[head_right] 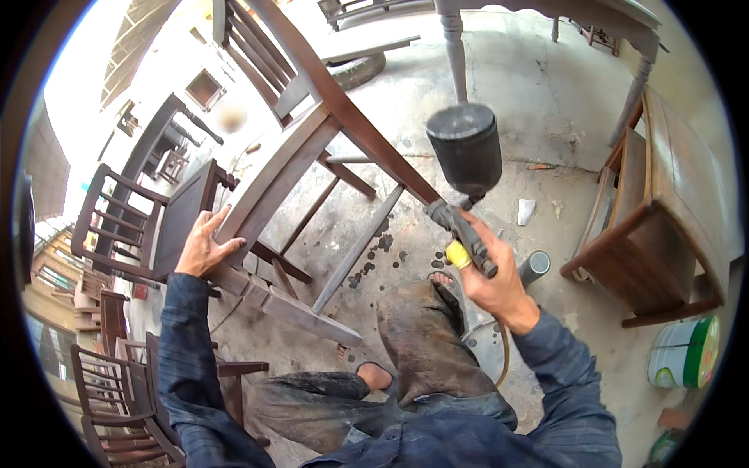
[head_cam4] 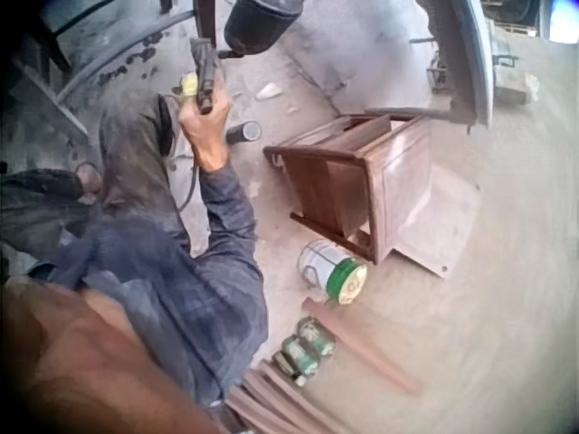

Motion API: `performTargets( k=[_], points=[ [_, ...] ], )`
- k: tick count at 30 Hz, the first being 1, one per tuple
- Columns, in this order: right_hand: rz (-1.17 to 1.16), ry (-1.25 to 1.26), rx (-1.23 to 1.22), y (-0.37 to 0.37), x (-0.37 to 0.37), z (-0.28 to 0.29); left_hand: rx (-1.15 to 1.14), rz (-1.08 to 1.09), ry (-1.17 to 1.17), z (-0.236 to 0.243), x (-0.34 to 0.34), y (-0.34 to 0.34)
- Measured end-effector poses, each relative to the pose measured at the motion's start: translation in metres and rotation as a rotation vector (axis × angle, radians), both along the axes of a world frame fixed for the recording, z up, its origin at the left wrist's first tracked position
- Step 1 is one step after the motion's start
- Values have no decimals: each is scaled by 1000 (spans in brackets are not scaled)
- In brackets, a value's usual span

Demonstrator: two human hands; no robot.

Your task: The person uses a spray gun to apply a dark finish to a wooden chair, systematically covering the legs, seat, and backrest. The chair is rotated and tilted to ensure even coverage on all surfaces.

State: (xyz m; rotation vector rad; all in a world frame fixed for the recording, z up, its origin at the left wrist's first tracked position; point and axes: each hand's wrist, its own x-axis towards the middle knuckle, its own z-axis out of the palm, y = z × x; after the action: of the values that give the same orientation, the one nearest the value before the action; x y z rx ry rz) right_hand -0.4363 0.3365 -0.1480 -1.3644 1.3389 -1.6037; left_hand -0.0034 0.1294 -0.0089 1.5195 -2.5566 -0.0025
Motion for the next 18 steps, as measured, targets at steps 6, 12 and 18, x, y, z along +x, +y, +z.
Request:
performTargets(
  k=[6, 12, 18],
  points=[
    [-10, 53, -128, -40, -10, 62, 66, 13, 102, -8, 35, 3],
    [65, -109, -143, -69, 4, 80, 127, -13, 539, -24, 68, 1],
    [123, 17, -153, -62, 33, 75, 114, 108, 643, -34, 70, 2]
  ],
)
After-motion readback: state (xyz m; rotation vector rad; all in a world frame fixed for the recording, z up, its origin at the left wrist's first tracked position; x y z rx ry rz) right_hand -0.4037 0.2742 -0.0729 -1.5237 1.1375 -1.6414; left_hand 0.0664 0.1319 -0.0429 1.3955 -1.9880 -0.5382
